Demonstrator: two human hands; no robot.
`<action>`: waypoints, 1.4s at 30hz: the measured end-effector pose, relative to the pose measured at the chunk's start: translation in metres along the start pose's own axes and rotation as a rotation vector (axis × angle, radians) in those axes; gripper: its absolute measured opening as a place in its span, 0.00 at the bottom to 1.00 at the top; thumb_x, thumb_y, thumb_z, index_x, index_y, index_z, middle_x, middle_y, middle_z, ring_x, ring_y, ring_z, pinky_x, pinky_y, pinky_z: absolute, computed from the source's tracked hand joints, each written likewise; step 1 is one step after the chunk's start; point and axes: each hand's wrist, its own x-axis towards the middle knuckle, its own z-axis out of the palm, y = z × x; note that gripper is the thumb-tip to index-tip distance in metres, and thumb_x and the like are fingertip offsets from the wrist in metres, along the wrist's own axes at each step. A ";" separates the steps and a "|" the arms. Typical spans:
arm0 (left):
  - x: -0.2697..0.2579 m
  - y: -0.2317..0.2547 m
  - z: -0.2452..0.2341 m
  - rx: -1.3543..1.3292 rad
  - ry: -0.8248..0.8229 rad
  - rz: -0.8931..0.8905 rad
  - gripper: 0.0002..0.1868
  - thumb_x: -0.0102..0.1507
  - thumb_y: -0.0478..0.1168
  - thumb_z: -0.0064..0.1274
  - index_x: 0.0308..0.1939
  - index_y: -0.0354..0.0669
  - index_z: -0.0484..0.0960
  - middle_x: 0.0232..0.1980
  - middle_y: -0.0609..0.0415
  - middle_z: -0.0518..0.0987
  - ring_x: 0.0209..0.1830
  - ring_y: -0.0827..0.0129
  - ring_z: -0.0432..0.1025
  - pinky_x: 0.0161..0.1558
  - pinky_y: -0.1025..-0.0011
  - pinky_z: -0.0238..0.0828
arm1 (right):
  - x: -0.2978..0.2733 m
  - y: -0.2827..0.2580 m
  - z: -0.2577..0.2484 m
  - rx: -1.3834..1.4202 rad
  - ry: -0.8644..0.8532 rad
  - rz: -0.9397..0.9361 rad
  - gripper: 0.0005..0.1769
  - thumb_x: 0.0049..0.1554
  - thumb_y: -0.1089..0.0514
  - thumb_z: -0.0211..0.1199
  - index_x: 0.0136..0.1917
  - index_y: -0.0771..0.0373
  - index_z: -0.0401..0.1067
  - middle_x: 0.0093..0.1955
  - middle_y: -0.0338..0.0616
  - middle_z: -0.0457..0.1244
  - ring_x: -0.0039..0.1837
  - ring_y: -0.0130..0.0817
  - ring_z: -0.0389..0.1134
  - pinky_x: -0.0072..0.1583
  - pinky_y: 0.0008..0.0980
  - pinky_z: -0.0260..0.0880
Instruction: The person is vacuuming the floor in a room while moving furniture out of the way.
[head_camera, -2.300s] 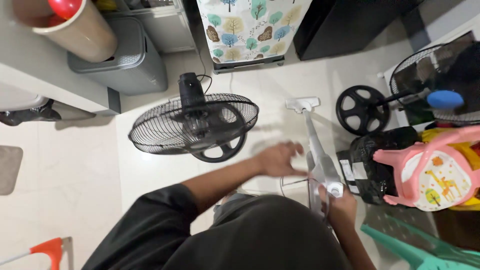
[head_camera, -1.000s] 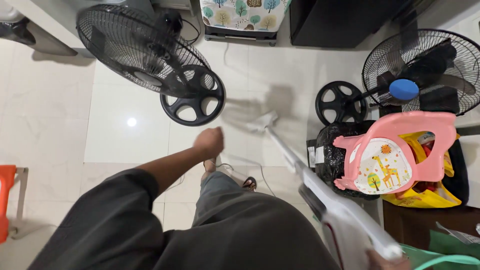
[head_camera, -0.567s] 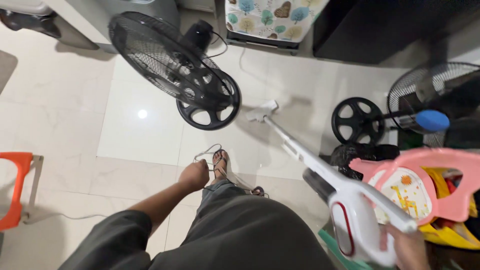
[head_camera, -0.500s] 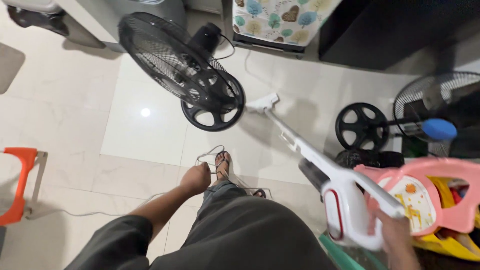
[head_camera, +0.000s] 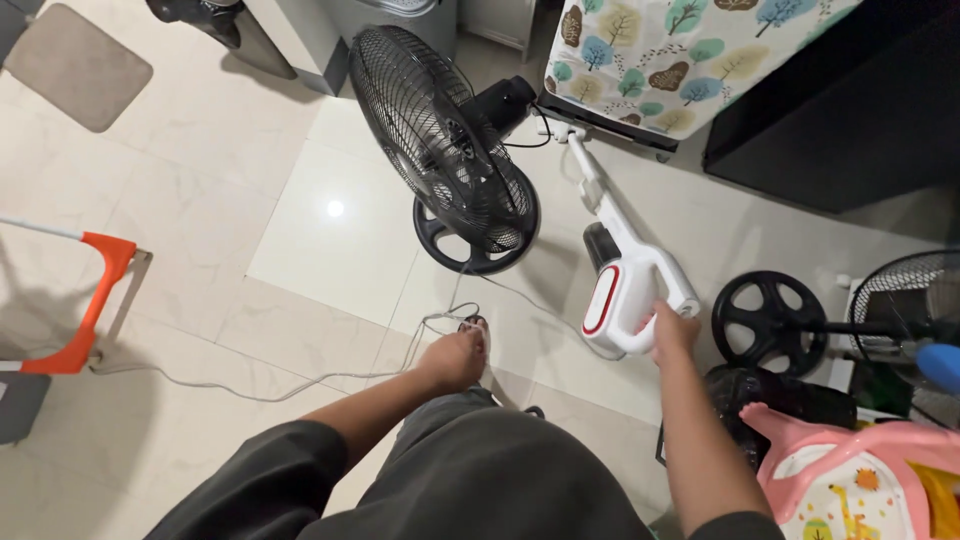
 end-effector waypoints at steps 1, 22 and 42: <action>-0.002 0.009 -0.002 0.006 -0.005 0.005 0.16 0.66 0.44 0.42 0.49 0.38 0.79 0.45 0.37 0.83 0.47 0.43 0.77 0.52 0.51 0.72 | -0.007 0.006 -0.005 0.006 0.007 0.002 0.08 0.51 0.65 0.62 0.45 0.68 0.68 0.33 0.46 0.63 0.29 0.38 0.65 0.33 0.42 0.69; 0.016 0.038 0.091 0.271 -0.082 0.278 0.18 0.64 0.50 0.46 0.42 0.42 0.85 0.49 0.32 0.76 0.49 0.39 0.72 0.49 0.51 0.71 | -0.303 0.183 -0.488 -0.711 0.336 0.377 0.05 0.51 0.63 0.65 0.43 0.65 0.74 0.31 0.55 0.65 0.36 0.50 0.73 0.43 0.46 0.74; -0.071 0.044 0.006 0.013 0.168 0.369 0.12 0.68 0.45 0.46 0.49 0.46 0.79 0.33 0.40 0.83 0.32 0.42 0.76 0.37 0.49 0.71 | -0.016 0.055 -0.066 -0.758 0.082 -0.560 0.24 0.47 0.53 0.72 0.49 0.76 0.75 0.44 0.66 0.69 0.48 0.60 0.72 0.51 0.48 0.73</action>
